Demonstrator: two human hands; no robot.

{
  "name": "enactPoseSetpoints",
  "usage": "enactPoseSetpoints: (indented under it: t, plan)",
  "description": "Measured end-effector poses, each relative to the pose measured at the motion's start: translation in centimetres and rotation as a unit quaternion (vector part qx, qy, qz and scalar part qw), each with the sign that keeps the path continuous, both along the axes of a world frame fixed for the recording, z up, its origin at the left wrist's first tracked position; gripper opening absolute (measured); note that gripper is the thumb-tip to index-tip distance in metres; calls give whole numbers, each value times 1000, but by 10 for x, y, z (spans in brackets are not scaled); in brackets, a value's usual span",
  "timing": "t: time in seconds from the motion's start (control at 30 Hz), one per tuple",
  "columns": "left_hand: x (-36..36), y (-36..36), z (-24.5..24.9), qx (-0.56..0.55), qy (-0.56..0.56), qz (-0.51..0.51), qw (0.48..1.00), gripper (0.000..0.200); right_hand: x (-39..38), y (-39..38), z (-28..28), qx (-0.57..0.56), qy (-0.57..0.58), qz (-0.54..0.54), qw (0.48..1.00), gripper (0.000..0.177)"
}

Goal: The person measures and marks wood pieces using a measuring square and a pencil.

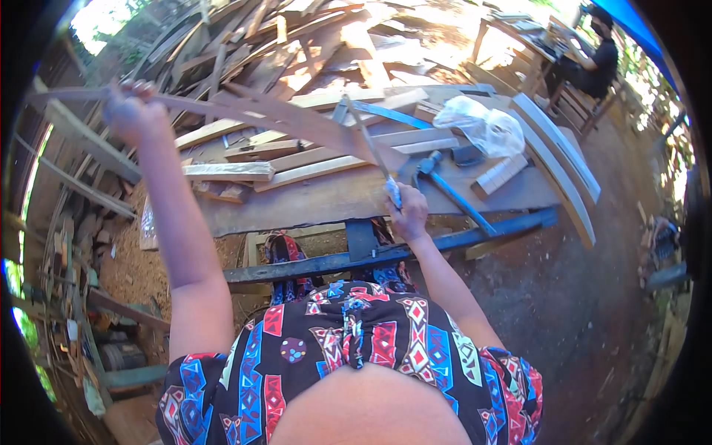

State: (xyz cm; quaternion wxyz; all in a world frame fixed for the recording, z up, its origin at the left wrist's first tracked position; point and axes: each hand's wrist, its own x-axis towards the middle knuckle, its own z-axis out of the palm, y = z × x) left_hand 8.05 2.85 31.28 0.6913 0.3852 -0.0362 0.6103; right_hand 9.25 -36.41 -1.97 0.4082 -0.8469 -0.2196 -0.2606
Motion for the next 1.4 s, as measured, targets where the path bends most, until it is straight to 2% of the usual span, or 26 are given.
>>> enactPoseSetpoints:
  t: [0.03, 0.07, 0.13, 0.17, 0.2, 0.27, 0.33, 0.37, 0.4, 0.47, 0.53, 0.6, 0.73, 0.87, 0.93, 1.07, 1.13, 1.17, 1.23, 1.27, 1.33, 1.37, 1.4]
  plan:
    - [-8, 15, 6, 11, -2, -19, 1000, 13, -1, -1, 0, 1, -1, 7, 1000, 25]
    - [-21, 5, 14, 15, -1, 16, 1000, 14, -2, -2, -1, 1, -3, -4, 1000, 25]
    - [-45, 2, 28, 33, -10, 24, 999, 16, -2, -6, 0, 19, 24, 12, 999, 25]
    - [-57, 3, 33, 67, -9, 17, 998, 14, -2, -11, 2, 22, 53, 22, 998, 25]
    - [-65, 33, 33, 110, -9, -24, 994, 15, 1, -20, 12, 26, 50, 7, 998, 25]
    - [-81, 15, 38, 108, -17, 21, 994, 19, 6, -47, 43, 99, 184, 46, 977, 24]
    - [-95, 51, 32, 128, -8, 9, 992, 24, 23, -82, 84, 123, 61, -42, 990, 25]
    - [-103, 78, 26, 181, -16, -63, 981, 24, 25, -104, 111, 152, 195, -82, 966, 25]
    - [-109, 91, 21, 233, -26, -133, 963, 26, 46, -132, 106, 126, 97, -120, 980, 28]
    - [-125, 70, 18, 231, -30, -128, 964, 27, 68, -191, 117, -27, 170, -243, 955, 35]
    - [-136, 32, 14, 226, -33, -116, 967, 29, 79, -233, 112, -98, 159, -307, 933, 41]
    - [-142, -5, 8, 173, -45, -32, 983, 29, 89, -265, 101, -129, 172, -305, 928, 44]
    - [-157, -10, 3, 182, -36, -24, 982, 34, 109, -275, 97, -173, 197, -318, 911, 49]
    - [-166, -14, 7, 216, -46, -47, 974, 30, 148, -275, 84, -167, 177, -303, 921, 53]
    - [-168, -24, 11, 221, -37, -35, 974, 30, 162, -268, 82, -204, 245, -321, 892, 53]
    - [-173, -24, 14, 225, -10, -15, 974, 32, 170, -255, 68, -254, 295, -310, 867, 55]
    - [-176, -10, 10, 234, -13, -37, 972, 33, 151, -237, 87, -311, 281, -378, 826, 57]
    - [-182, -6, 10, 240, -20, -60, 969, 33, 143, -234, 94, -313, 279, -377, 826, 57]
    - [-179, -12, 11, 220, -28, -57, 973, 30, 134, -227, 99, -291, 178, -325, 882, 55]
    - [-177, -14, 11, 203, -38, -53, 977, 27, 130, -221, 102, -294, 178, -322, 882, 55]
    - [-178, -10, 9, 195, -29, -59, 979, 29, 121, -193, 114, -244, 163, -194, 936, 53]
    - [-181, -7, 10, 189, -24, -68, 979, 31, 117, -177, 117, -245, 159, -184, 939, 53]
    - [-187, -3, 10, 189, -24, -55, 980, 31, 115, -160, 120, -228, 175, -111, 951, 55]
